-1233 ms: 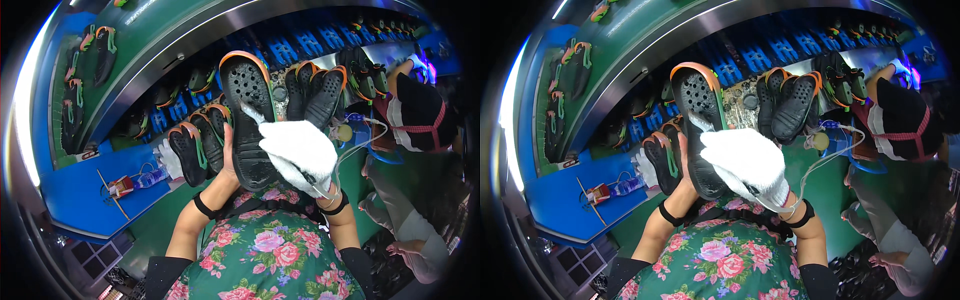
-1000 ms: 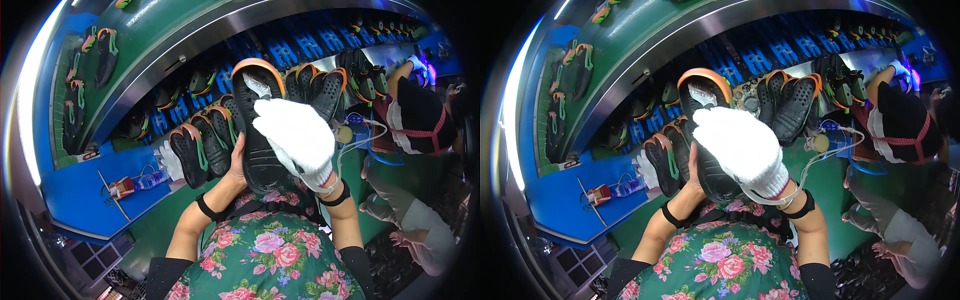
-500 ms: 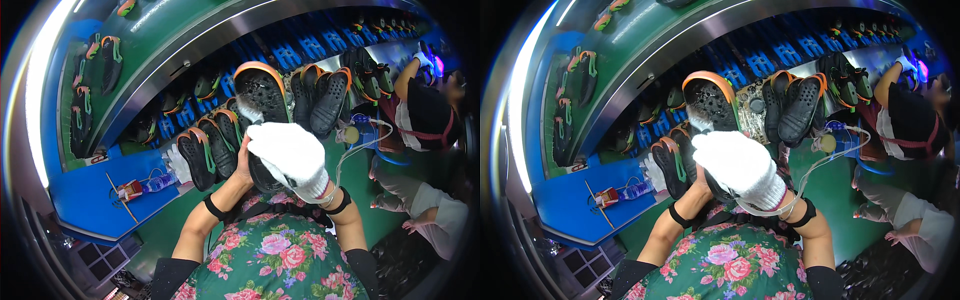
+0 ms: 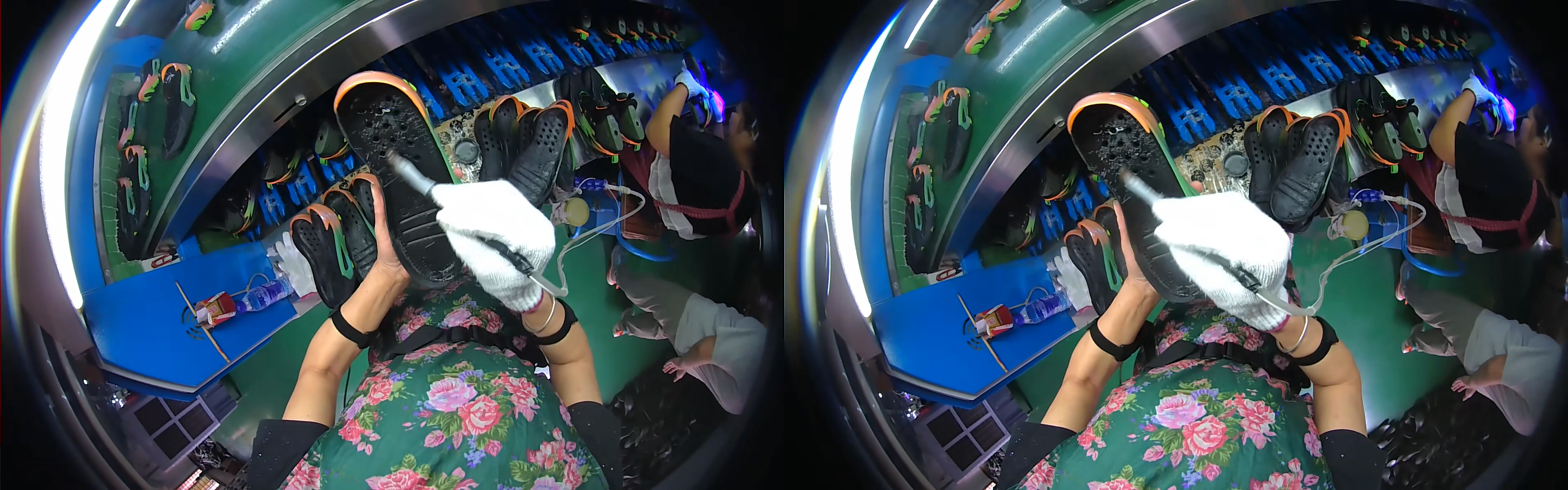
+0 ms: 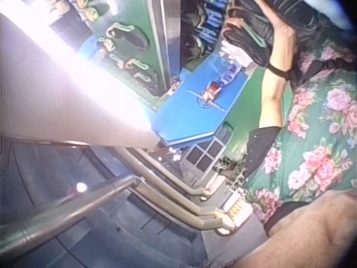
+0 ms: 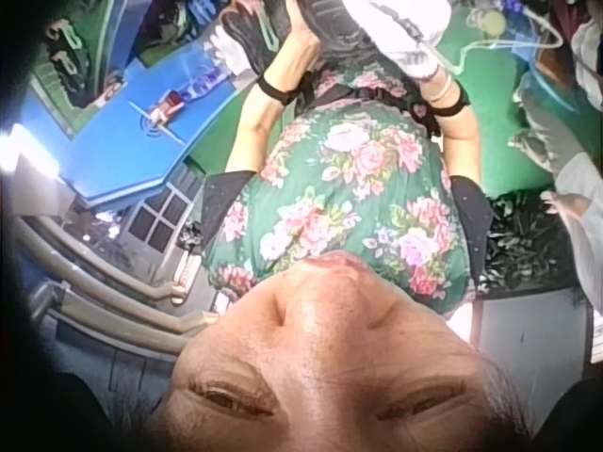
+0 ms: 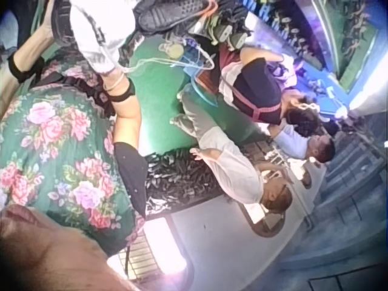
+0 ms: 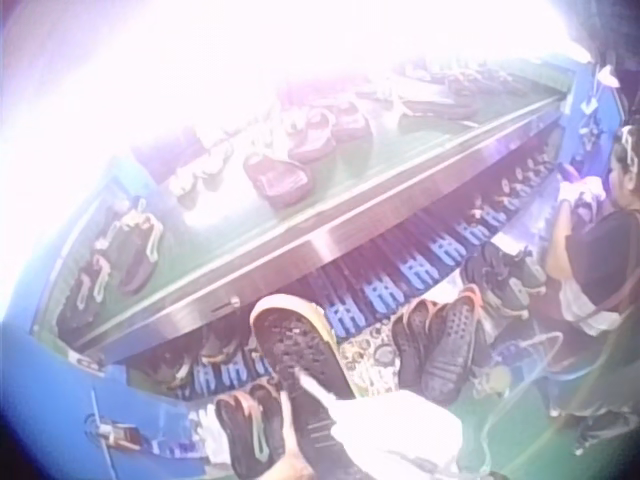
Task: Apply adhesive to the soles of shoes using a specialized applicator tool.
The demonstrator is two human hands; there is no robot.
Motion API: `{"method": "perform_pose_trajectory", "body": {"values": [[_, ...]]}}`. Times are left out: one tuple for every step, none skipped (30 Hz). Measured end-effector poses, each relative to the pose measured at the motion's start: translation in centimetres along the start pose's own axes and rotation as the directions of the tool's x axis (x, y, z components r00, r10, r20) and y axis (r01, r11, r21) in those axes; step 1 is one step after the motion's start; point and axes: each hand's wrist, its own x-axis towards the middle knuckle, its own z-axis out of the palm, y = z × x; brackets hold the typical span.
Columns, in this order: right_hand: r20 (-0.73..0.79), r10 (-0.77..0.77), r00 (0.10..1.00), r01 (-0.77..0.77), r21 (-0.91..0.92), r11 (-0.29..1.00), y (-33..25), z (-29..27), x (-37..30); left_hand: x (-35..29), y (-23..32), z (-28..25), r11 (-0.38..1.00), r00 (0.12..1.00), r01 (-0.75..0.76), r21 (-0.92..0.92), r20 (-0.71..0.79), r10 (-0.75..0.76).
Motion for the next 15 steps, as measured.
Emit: {"method": "perform_pose_trajectory", "body": {"values": [[-0.001,0.003,1.000,-0.003,0.000,1.000,-0.1,-0.2,0.2,0.4,0.2,0.1,0.999,0.999,-0.001,-0.034,0.047,0.003],[0.096,-0.128,0.987,0.142,-0.157,0.977,-0.3,-0.4,0.6,0.8,0.5,-0.1,0.999,0.994,0.002,-0.043,0.111,0.003],[0.209,-0.236,0.949,0.291,-0.295,0.910,-0.5,-0.6,0.8,1.0,0.5,0.3,0.999,0.985,0.009,-0.052,0.174,0.001],[0.217,-0.117,0.969,0.169,-0.241,0.956,0.1,0.2,-0.7,1.0,0.2,1.1,0.996,0.978,0.063,-0.066,0.201,-0.049],[0.193,-0.266,0.945,0.314,-0.297,0.902,0.6,1.0,-0.8,1.1,0.1,1.4,0.985,0.974,0.106,-0.134,0.215,-0.076],[0.192,-0.268,0.944,0.310,-0.236,0.921,0.7,1.0,-0.9,1.3,0.3,1.2,0.991,0.962,0.071,-0.113,0.272,-0.038],[0.190,-0.271,0.944,0.304,-0.174,0.937,0.7,1.0,-1.0,1.6,0.4,1.1,0.995,0.945,0.035,-0.094,0.328,-0.002],[0.156,-0.223,0.962,0.238,-0.083,0.968,0.8,0.6,-0.7,1.8,0.6,1.0,0.997,0.956,0.008,-0.077,0.293,0.014],[0.124,-0.169,0.978,0.169,0.008,0.986,0.7,0.0,-0.1,2.0,0.6,1.4,0.998,0.966,-0.013,-0.061,0.259,0.028],[0.080,-0.114,0.990,0.117,-0.031,0.993,1.4,-0.2,-0.5,2.1,0.5,1.8,0.998,0.983,-0.028,-0.060,0.180,0.038],[0.040,0.028,0.999,-0.030,0.030,0.999,1.6,0.2,-1.4,2.1,0.5,2.4,0.996,0.990,-0.031,-0.078,0.133,0.042],[0.111,-0.118,0.987,0.129,-0.103,0.986,1.1,-0.2,-0.8,2.3,0.6,2.5,0.996,0.988,-0.059,-0.065,0.135,0.068],[0.199,-0.250,0.947,0.292,-0.220,0.931,0.6,-0.6,-0.1,2.5,0.7,2.6,0.995,0.986,-0.088,-0.051,0.139,0.094],[0.247,-0.200,0.948,0.243,-0.162,0.956,0.7,-0.1,-0.8,2.6,1.0,2.2,1.000,0.982,-0.002,-0.025,0.188,0.006],[0.246,-0.199,0.949,0.247,-0.183,0.952,0.7,0.9,-1.4,2.6,1.4,1.9,0.997,0.969,0.083,0.007,0.235,-0.082]]}}
